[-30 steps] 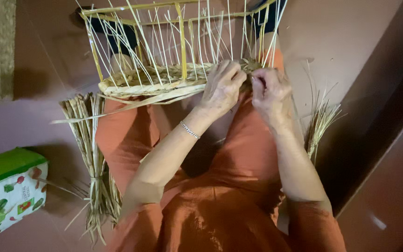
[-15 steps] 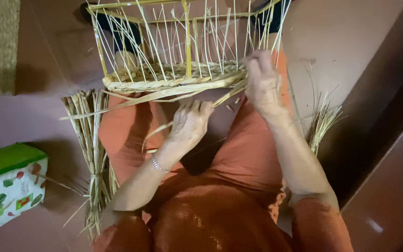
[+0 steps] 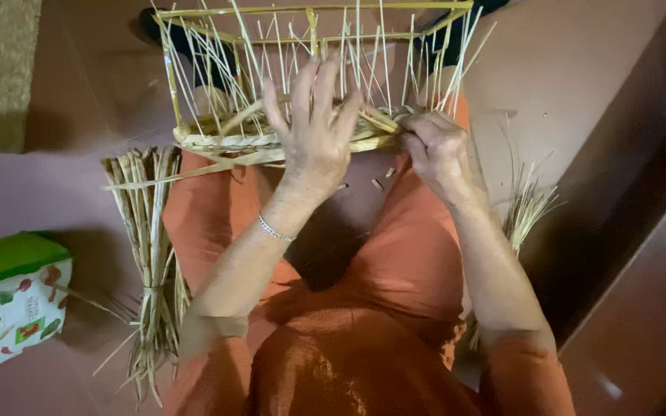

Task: The person sits on the floor with a bamboo basket frame on their lap and weaves dried palm leaf strips around the upright stakes, braiding the strips along the frame edge. They reach to a bundle of palm leaves beside them to pull new strips and continue weaving the basket wall.

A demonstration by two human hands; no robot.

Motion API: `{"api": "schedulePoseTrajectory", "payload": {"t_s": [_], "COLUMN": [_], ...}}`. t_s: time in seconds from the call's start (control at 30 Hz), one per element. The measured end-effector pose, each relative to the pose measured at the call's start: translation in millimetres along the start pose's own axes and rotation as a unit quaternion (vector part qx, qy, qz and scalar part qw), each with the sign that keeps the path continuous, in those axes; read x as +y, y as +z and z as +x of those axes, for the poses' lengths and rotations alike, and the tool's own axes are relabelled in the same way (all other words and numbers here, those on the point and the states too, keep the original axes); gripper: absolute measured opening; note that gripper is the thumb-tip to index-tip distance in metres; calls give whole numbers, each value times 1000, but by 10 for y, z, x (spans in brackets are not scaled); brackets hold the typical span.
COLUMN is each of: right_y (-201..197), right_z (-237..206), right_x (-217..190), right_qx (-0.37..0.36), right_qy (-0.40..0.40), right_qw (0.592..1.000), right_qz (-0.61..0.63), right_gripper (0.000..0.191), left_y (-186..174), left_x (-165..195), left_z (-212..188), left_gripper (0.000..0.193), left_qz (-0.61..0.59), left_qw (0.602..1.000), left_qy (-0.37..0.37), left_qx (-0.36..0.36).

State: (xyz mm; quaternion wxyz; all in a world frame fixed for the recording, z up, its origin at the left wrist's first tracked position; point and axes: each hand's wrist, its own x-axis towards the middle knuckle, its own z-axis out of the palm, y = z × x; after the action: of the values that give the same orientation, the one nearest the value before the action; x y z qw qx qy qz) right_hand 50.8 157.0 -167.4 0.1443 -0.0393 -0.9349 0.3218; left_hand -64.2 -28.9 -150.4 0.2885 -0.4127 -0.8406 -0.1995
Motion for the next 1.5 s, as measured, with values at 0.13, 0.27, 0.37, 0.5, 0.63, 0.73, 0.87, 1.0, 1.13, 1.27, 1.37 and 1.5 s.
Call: {"api": "schedulePoseTrajectory", "payload": {"t_s": [0.13, 0.27, 0.37, 0.5, 0.63, 0.73, 0.87, 1.0, 1.13, 1.27, 1.37, 1.5], "right_y": [61, 108, 112, 122, 183, 281, 386, 441, 374, 214, 194, 299], "right_z": [33, 31, 23, 37, 36, 35, 24, 111, 117, 62, 64, 86], "right_x": [94, 191, 182, 138, 169, 244, 344, 380, 309, 205, 149, 136], "right_qx": [-10, -19, -4, 14, 2, 37, 31, 19, 25, 15, 13, 53], "right_qy": [69, 102, 99, 101, 169, 170, 207, 178, 64, -19, 0, 17], "right_qw": [995, 992, 991, 991, 980, 972, 958, 972, 994, 997, 993, 996], "right_qz": [75, 74, 93, 83, 110, 160, 197, 151, 87, 78, 120, 69], "right_gripper": [13, 10, 13, 11, 14, 14, 15, 9, 19, 26, 13, 10], "left_y": [-117, 214, 694, 924, 933, 837, 640, 362, 237, 171, 93, 85], "left_x": [238, 286, 279, 148, 113, 103, 311, 486, 448, 64, -175, -236], "left_z": [-294, -263, -63, -54, -137, -326, -675, -870, -730, -488, -429, -460], "left_gripper": [26, 36, 34, 22, 19, 27, 54, 33, 41, 57, 56, 34], "left_qz": [-126, -205, -181, -247, -404, -552, -732, -747, -540, -226, -166, -126], "left_qw": [987, 960, 764, 877, 802, 653, 474, 505, 794, 960, 952, 961], "left_qy": [73, -11, -306, -260, -357, -484, -463, -408, -205, -46, -80, -21], "left_qx": [-62, -191, -539, -320, -257, -186, -158, -141, -190, -158, -243, -247]}}
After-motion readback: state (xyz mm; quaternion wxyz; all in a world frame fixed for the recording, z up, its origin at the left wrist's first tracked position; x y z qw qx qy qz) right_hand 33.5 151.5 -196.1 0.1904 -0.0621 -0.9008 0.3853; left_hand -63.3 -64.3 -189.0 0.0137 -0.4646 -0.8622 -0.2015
